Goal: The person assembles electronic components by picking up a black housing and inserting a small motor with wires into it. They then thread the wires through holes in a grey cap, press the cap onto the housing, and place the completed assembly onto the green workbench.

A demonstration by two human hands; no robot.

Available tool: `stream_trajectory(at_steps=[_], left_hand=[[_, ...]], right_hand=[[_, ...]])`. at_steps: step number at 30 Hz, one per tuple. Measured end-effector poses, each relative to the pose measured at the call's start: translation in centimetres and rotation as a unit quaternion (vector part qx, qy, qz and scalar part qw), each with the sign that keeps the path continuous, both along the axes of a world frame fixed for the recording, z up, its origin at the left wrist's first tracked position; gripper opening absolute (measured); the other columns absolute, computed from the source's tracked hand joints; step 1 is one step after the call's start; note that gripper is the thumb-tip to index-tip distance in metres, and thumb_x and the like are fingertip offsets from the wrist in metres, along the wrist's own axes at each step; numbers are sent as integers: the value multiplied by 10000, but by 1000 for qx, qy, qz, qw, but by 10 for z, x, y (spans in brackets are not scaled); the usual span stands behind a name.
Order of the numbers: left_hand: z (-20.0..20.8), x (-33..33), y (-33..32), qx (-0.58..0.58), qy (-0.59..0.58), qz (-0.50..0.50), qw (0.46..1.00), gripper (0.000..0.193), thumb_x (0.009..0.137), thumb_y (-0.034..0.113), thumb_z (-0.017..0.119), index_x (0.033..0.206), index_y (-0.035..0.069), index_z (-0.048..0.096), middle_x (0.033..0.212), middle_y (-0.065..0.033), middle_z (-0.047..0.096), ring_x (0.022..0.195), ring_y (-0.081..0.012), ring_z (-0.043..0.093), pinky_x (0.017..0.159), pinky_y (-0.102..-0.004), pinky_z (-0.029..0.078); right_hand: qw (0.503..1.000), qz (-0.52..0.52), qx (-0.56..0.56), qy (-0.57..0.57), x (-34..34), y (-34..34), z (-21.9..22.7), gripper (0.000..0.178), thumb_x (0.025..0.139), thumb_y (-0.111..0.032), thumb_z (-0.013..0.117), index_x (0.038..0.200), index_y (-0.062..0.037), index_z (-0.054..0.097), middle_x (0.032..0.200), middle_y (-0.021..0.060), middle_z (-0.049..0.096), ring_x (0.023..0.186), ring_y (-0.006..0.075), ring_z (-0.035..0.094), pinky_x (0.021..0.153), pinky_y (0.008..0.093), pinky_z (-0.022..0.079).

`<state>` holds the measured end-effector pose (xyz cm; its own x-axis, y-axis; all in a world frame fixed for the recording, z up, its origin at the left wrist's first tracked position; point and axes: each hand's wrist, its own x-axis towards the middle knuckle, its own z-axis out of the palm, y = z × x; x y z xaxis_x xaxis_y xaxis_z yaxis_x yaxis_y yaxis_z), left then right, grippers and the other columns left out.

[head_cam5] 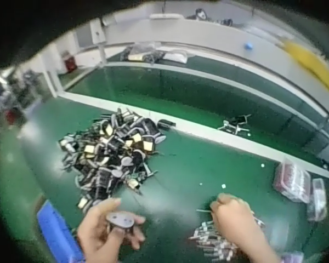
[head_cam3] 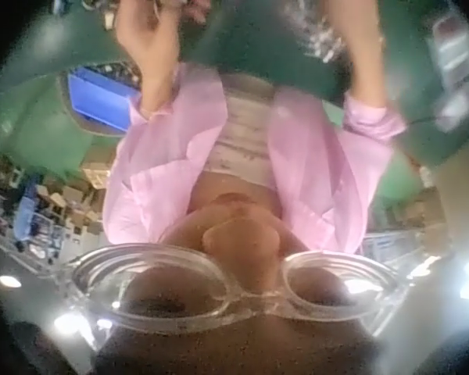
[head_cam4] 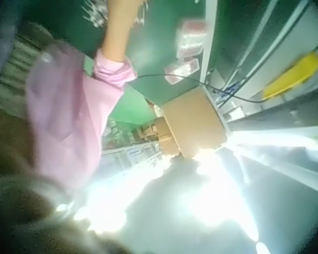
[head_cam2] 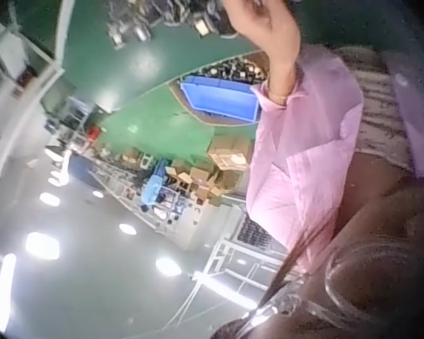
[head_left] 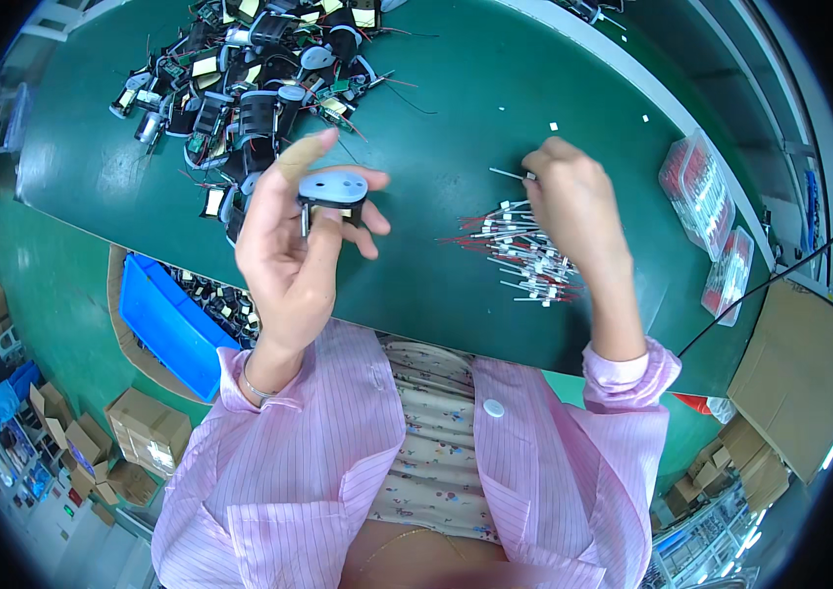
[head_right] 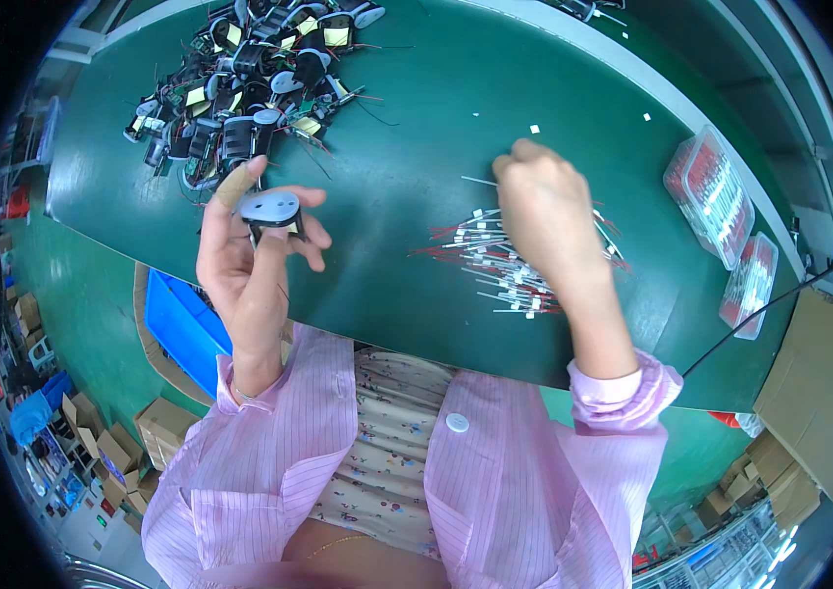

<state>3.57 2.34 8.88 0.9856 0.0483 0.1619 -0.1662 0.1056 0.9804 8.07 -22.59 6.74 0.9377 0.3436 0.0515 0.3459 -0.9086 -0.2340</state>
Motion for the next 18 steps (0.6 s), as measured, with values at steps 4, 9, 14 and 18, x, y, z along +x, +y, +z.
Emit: stream_trajectory(at_steps=[4,9,14,18], left_hand=[[0,2,-5,-94,61,-88,990,371,854,-126,388,1193,-60,525,1027,-168,612,705,-112,555,583,-222,460],[10,3,-4,63,93,-70,991,213,875,-20,521,1066,-29,615,1008,-75,580,751,-89,532,635,-207,413],[25,5,-13,24,78,-248,965,174,892,112,603,1027,6,631,985,-66,566,870,-124,504,696,-240,402],[30,3,-17,4,68,-351,934,96,856,94,645,919,22,631,948,-43,565,864,-114,495,662,-238,391]], right_hand=[[998,3,-19,-56,-3,5,-4,74,658,49,584,724,23,564,738,162,560,707,325,628,618,409,518],[963,-34,261,-47,-19,26,37,133,693,109,593,811,49,600,754,140,616,635,226,630,608,319,528],[602,61,772,194,-44,39,45,179,750,88,602,919,34,630,934,191,637,796,187,618,713,333,520],[587,77,787,175,-56,36,37,196,720,85,614,907,35,644,968,178,610,833,197,588,779,313,480]])
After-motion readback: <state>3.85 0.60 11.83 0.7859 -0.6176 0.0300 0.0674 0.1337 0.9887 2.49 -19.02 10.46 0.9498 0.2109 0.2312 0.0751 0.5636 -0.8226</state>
